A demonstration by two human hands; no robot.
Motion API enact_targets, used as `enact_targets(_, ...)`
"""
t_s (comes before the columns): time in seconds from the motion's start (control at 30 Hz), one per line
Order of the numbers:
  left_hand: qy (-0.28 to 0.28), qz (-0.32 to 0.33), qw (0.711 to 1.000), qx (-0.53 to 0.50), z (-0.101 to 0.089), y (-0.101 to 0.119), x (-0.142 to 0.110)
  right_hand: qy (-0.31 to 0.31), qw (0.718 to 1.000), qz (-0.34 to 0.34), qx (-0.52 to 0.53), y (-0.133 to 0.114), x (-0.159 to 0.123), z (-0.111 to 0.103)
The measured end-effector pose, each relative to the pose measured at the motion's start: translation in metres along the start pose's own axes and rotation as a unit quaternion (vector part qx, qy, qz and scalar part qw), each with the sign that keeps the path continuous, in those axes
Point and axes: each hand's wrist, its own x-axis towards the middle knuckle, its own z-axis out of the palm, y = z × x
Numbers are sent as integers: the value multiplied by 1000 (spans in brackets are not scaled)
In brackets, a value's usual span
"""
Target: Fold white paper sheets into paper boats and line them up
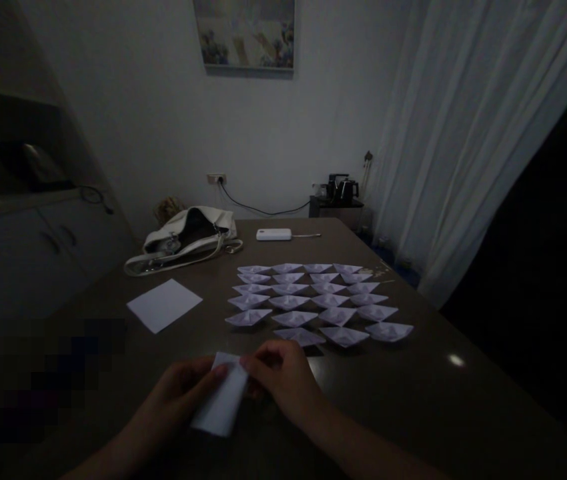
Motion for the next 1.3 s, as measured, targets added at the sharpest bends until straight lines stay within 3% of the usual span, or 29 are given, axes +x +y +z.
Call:
enact_targets(0.27, -13, -17, 997, -76, 1, -4, 3, 31, 998, -33, -52, -12, -8, 4)
enact_targets(0.47, 42, 1, 997, -66, -3, -4, 3, -46, 997, -13, -67, -7, -7, 5)
enact_targets(0.63, 54, 14, 998, -42, -3, -5, 4, -23, 996, -22, -87, -3, -4, 4)
enact_targets(0.97, 60, 21, 994, -86, 1, -3, 4, -56, 993, -40, -97, 11, 0, 6)
enact_targets(1.2, 56, -2, 988, -141, 8, 7, -2, -8, 992, -52, -114, -3, -8, 13)
enact_targets(1.3, 71, -4, 988, -140, 8, 5, -1, -66, 995, -8, -77, 0, -9, 13)
